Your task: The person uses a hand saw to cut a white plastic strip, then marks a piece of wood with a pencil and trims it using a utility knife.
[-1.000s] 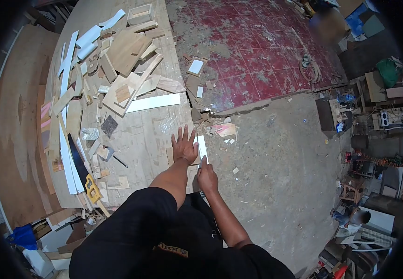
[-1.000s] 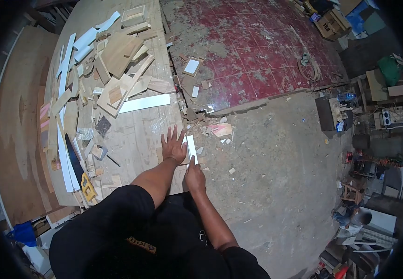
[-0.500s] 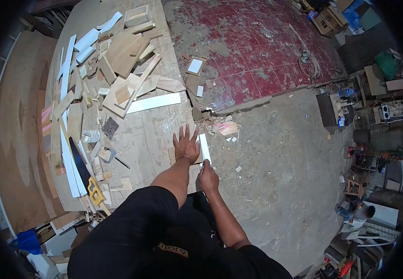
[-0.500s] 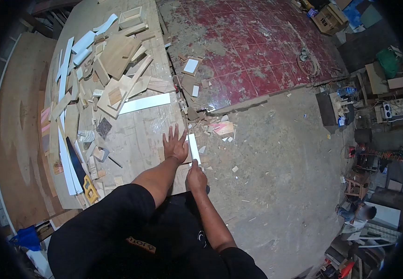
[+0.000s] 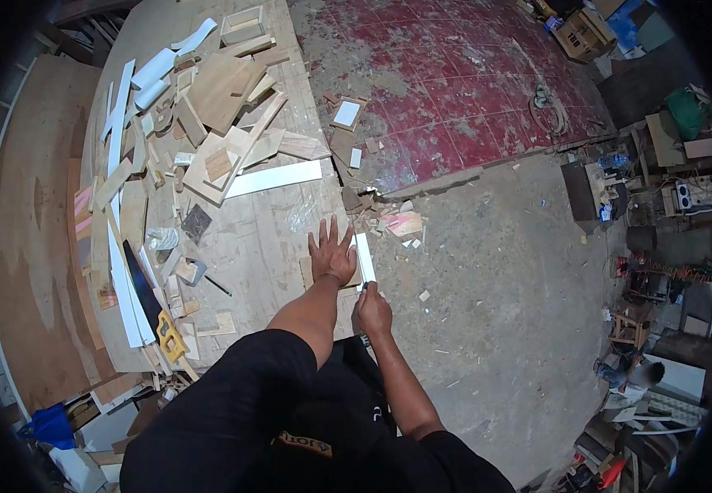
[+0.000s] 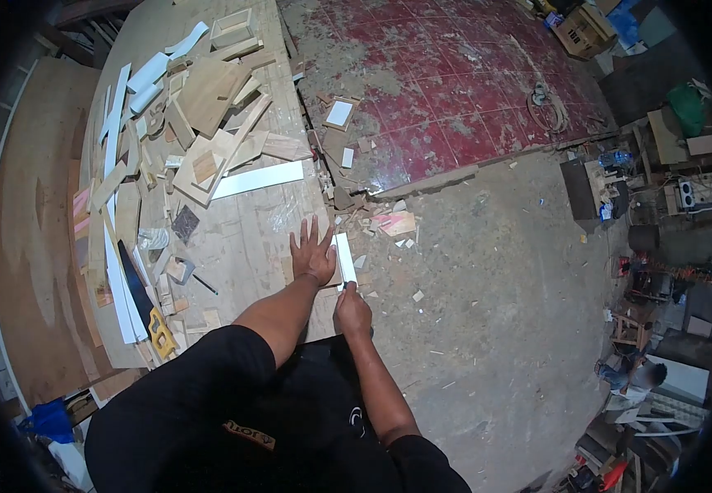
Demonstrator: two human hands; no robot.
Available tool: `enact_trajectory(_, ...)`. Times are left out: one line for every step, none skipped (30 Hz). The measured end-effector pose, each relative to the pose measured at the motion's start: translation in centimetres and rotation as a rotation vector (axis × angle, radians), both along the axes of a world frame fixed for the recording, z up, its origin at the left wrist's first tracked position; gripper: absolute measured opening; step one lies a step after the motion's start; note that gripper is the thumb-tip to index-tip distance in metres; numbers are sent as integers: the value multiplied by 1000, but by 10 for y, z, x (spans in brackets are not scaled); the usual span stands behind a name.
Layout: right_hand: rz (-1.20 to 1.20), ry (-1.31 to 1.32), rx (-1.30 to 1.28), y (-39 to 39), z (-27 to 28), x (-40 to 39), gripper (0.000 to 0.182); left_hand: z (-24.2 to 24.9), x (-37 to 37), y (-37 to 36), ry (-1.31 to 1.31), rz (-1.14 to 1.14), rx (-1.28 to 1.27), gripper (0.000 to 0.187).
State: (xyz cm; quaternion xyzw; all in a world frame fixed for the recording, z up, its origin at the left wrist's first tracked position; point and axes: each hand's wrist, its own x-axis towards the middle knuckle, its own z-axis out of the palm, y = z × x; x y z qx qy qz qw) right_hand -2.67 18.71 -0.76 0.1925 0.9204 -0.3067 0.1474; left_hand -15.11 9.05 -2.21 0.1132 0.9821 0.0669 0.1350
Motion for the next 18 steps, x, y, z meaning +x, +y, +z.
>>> enact_trajectory(4, -2, 10, 0, -1, 0, 21, 0, 0, 0, 13, 2, 10, 59)
enact_trajectory(7, -3, 21, 1, -2, 0, 21, -1, 0, 0, 12, 2, 9, 59)
enact_trajectory(7, -4, 21, 1, -1, -1, 21, 0, 0, 0, 1, 1, -1, 59)
enact_trajectory(14, 7, 30, 2, 1, -1, 21, 1, -1, 0, -9, 1, -11, 59)
enact_trajectory(22, 17, 37, 2, 3, -2, 21, 1, -1, 1, -10, 1, -13, 59)
enact_trajectory(22, 16, 35, 2, 4, -3, 21, 1, -1, 0, -8, 2, -3, 59)
enact_trajectory(20, 14, 42, 2, 5, -4, 21, 1, -1, 0, -7, 2, 6, 59)
enact_trajectory(18, 10, 49, 1, 6, -5, 21, 1, 0, -1, -10, 1, 3, 59)
enact_trajectory(17, 8, 48, 0, 8, -5, 21, 1, 0, -1, -6, -1, 4, 59)
enact_trajectory(15, -22, 48, 0, 9, -6, 21, 1, -1, -1, -2, -3, 7, 59)
enact_trajectory(15, -51, 49, -1, 11, -8, 21, 1, -1, -1, -2, 0, 5, 59)
enact_trajectory(18, -52, 47, -2, 12, -9, 21, 2, -1, -1, -8, 1, 12, 60)
enact_trajectory(18, -56, 46, -2, 13, -10, 21, 3, -1, -1, -14, 2, 19, 60)
enact_trajectory(17, -61, 46, -2, 13, -11, 22, 4, -2, -1, -15, 4, 19, 60)
enact_trajectory(21, -62, 46, -1, 12, -11, 22, 4, -2, -1, -17, 2, 18, 60)
enact_trajectory(23, -58, 50, -1, 11, -12, 22, 3, -2, -1, -20, 1, 17, 60)
enact_trajectory(27, -53, 53, -2, 10, -14, 22, 3, -2, -1, -20, 4, 17, 60)
enact_trajectory(30, -53, 53, -2, 10, -16, 22, 2, -1, -1, 2, 5, 34, 61)
